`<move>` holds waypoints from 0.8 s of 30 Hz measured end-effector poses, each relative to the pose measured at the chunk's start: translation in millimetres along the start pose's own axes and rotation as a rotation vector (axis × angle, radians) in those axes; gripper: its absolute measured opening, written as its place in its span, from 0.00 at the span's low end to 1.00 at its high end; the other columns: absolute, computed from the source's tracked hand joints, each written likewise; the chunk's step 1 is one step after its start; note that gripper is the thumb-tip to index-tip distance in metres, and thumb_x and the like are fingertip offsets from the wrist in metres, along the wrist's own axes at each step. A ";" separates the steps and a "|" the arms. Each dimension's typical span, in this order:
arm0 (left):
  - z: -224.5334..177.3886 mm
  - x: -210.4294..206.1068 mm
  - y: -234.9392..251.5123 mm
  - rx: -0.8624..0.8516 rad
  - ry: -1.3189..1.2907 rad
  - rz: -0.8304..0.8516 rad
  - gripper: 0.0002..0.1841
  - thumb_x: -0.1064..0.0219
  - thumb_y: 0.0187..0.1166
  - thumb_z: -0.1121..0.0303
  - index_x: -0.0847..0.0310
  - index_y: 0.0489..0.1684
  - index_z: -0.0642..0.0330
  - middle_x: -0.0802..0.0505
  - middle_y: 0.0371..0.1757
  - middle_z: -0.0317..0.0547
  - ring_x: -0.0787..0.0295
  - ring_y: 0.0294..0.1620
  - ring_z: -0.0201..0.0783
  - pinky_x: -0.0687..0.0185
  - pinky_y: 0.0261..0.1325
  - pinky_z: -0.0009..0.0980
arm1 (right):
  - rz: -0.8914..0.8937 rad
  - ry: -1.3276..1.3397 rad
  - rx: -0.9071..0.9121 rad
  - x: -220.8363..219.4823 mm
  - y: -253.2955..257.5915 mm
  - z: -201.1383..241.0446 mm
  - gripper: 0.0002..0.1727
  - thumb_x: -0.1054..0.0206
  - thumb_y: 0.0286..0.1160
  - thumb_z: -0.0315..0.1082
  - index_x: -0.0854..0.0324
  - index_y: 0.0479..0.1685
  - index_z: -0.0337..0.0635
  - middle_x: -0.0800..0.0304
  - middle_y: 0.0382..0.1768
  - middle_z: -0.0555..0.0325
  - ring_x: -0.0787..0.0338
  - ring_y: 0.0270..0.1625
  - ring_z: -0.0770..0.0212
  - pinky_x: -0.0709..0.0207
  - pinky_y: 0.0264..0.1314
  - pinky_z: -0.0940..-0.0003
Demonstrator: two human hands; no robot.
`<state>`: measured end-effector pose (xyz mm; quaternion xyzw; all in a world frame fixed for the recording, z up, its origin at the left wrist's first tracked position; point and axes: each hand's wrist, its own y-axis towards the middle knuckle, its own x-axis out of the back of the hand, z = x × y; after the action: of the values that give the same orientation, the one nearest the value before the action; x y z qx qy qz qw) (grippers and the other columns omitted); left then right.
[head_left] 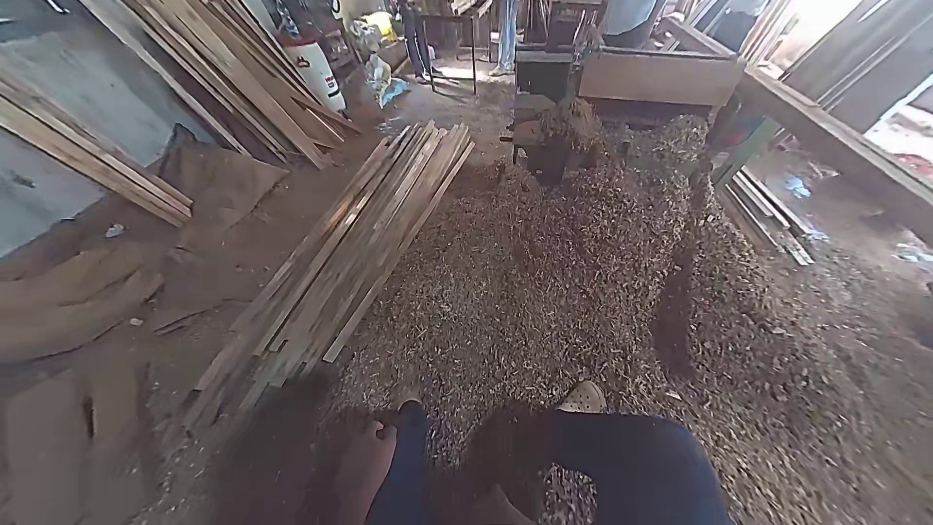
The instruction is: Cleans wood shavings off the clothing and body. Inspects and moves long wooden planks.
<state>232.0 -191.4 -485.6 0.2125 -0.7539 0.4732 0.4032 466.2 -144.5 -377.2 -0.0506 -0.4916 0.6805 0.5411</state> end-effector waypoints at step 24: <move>1.0 0.2 12.0 0.019 -0.047 -0.025 0.21 0.42 0.87 0.54 0.15 0.68 0.56 0.09 0.65 0.55 0.15 0.71 0.53 0.23 0.73 0.57 | 0.047 0.070 -0.050 -16.8 52.6 -31.9 0.31 0.38 0.84 0.51 0.24 0.78 0.37 0.21 0.74 0.30 0.21 0.75 0.27 0.32 0.71 0.23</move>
<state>223.1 -186.7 -492.2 0.2367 -0.7560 0.4700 0.3893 456.2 -134.5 -439.4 -0.0994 -0.4879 0.6783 0.5404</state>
